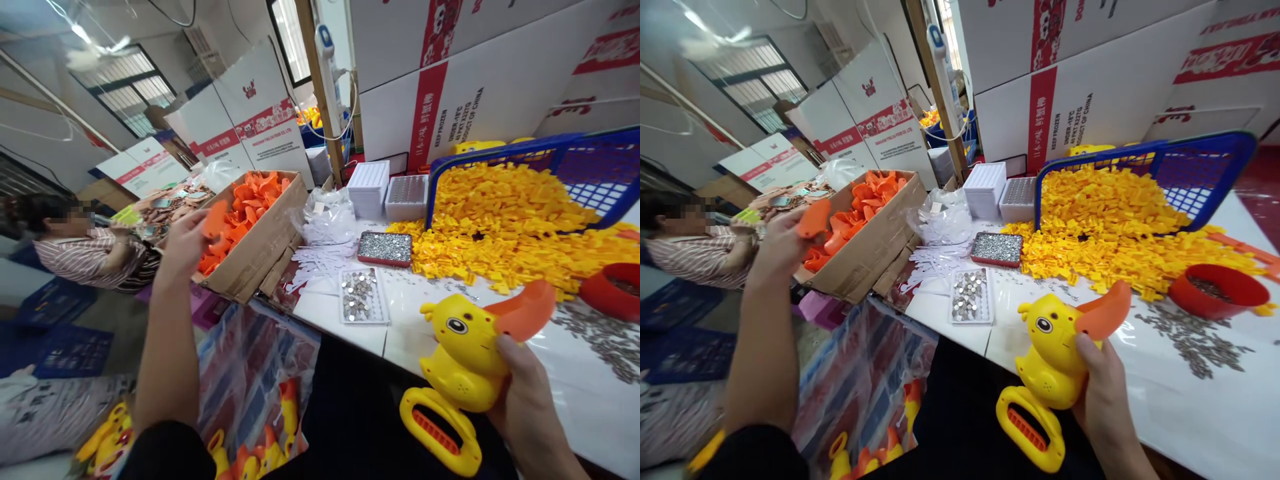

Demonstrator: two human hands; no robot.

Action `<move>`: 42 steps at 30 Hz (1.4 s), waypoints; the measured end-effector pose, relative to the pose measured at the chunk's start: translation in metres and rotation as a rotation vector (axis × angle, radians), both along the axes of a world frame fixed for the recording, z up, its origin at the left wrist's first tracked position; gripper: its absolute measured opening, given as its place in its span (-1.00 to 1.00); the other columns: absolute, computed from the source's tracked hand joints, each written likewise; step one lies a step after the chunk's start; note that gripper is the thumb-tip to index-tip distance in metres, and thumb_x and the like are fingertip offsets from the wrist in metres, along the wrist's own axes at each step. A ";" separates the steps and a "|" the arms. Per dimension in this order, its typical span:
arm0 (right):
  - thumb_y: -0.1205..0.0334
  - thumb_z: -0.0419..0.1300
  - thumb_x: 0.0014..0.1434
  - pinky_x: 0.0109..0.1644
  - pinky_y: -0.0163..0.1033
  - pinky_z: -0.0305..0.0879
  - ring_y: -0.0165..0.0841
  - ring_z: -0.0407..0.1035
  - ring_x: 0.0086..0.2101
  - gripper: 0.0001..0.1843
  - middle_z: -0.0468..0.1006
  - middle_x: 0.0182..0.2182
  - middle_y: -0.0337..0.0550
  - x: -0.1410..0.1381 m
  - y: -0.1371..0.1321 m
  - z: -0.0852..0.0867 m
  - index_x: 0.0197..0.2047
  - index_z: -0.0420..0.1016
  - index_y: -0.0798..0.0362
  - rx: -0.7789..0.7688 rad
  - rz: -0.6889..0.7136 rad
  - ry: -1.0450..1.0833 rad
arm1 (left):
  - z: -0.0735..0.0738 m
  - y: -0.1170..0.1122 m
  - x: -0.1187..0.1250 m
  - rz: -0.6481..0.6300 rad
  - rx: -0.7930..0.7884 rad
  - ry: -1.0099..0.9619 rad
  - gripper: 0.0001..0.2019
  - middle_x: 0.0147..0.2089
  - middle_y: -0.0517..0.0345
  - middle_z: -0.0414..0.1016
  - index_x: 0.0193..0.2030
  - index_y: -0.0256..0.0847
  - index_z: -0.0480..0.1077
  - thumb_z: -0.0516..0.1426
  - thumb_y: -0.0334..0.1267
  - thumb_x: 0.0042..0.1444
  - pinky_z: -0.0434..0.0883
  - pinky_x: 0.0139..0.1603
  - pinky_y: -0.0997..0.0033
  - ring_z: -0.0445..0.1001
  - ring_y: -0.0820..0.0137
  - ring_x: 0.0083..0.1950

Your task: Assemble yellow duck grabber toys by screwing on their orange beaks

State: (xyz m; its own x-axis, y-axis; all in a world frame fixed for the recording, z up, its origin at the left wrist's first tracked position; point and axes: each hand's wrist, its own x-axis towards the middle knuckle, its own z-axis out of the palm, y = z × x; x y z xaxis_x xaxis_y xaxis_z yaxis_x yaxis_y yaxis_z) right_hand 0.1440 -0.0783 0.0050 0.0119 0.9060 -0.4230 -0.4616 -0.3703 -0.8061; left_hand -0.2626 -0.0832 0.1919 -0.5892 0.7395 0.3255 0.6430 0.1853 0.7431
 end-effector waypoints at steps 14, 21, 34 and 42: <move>-0.24 0.50 -0.31 -0.12 0.05 0.56 0.05 0.58 -0.15 -0.31 0.68 -0.25 0.03 0.006 -0.011 -0.014 -0.20 0.56 0.04 0.239 0.076 0.002 | -0.146 0.008 0.241 -0.739 0.250 -0.115 -0.85 -0.05 0.00 0.50 -0.24 -0.14 0.28 0.18 -0.20 0.28 0.54 -0.02 0.26 0.57 0.29 -0.03; -0.29 0.44 -0.19 -0.05 -0.04 0.53 -0.02 0.55 -0.09 -0.14 0.64 -0.06 0.06 0.007 -0.007 -0.012 0.06 0.48 0.09 0.269 0.252 0.088 | -0.150 -0.005 0.232 -1.055 -0.099 -0.764 -0.53 0.17 -0.05 0.49 0.17 0.03 0.11 0.25 -0.09 0.25 0.54 0.16 0.08 0.54 0.19 0.19; -0.12 0.39 0.02 -0.04 -0.17 0.47 -0.17 0.52 -0.08 -0.32 0.60 -0.01 -0.03 0.006 0.000 -0.009 0.13 0.46 0.08 0.354 0.500 0.014 | -0.162 0.000 0.232 -0.774 0.155 -0.656 -0.63 -0.02 0.16 0.42 -0.10 -0.11 0.32 0.34 -0.01 0.13 0.60 0.05 0.23 0.60 0.24 0.08; -0.13 0.39 0.02 -0.10 -0.20 0.48 -0.19 0.52 -0.10 -0.34 0.61 -0.04 -0.02 0.004 0.001 -0.007 0.08 0.47 0.10 0.316 0.485 0.044 | -0.159 -0.003 0.221 -0.818 0.049 -0.696 -0.62 -0.02 0.15 0.40 -0.21 -0.14 0.23 0.35 -0.06 0.12 0.55 0.12 0.17 0.59 0.22 0.10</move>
State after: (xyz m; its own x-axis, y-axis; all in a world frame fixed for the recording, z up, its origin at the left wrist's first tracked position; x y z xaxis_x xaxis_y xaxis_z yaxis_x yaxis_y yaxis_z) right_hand 0.1480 -0.0776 -0.0018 -0.4479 0.8857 -0.1221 -0.3343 -0.2926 -0.8959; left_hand -0.0414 -0.0864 0.0325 0.0113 0.9887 0.1496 -0.0086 -0.1495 0.9887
